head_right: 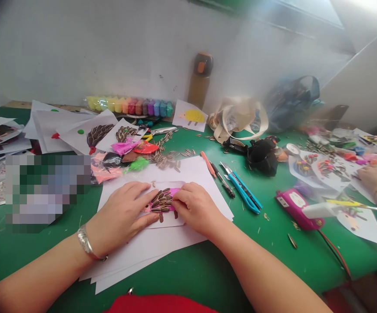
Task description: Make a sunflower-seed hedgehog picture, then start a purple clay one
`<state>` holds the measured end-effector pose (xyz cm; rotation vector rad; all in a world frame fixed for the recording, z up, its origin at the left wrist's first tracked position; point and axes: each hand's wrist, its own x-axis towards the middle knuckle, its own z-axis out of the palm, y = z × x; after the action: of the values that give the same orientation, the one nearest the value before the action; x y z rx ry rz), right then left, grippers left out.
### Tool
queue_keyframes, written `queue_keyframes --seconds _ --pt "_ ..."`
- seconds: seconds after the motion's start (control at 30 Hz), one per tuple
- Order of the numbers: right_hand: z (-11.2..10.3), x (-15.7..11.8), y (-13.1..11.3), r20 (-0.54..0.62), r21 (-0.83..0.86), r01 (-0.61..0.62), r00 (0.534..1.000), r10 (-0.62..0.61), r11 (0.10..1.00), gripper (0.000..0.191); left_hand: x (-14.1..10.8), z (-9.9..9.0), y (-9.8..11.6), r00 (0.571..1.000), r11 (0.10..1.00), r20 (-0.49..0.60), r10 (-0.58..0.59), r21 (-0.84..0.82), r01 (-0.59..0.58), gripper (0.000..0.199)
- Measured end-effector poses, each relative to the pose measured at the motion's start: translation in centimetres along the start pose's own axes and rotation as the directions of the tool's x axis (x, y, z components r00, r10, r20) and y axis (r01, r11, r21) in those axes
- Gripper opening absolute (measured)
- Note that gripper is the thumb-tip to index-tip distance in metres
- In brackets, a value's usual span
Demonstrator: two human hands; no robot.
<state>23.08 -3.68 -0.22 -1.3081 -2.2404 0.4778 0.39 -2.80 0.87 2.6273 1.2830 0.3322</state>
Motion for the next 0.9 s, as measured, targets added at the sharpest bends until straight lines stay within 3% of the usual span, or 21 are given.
queue_keyframes --seconds 0.23,0.4,0.6,0.73,0.9 --pt "0.1 -0.1 -0.1 -0.009 0.03 -0.017 1.0 0.018 0.999 0.015 0.0 0.0 0.0 1.0 1.0 -0.007 0.0 -0.011 0.0 0.043" --pt "-1.3 0.9 0.0 -0.023 0.048 -0.146 0.989 0.147 0.988 0.014 0.0 -0.2 0.0 1.0 1.0 0.006 0.011 -0.011 -0.011 0.041" --pt "-2.5 4.7 1.3 -0.022 -0.166 -0.178 0.984 0.177 0.97 0.024 0.0 -0.4 -0.2 1.0 1.0 -0.017 0.011 -0.025 -0.011 0.04" --pt "-1.6 7.2 1.8 -0.001 -0.34 -0.209 0.975 0.222 0.917 0.028 0.0 -0.4 -0.3 1.0 1.0 0.001 0.007 -0.021 -0.007 0.044" --pt "0.0 8.2 2.3 0.026 -0.397 -0.187 0.976 0.215 0.899 0.022 0.0 -0.4 -0.5 1.0 1.0 0.024 0.002 -0.029 -0.001 0.047"
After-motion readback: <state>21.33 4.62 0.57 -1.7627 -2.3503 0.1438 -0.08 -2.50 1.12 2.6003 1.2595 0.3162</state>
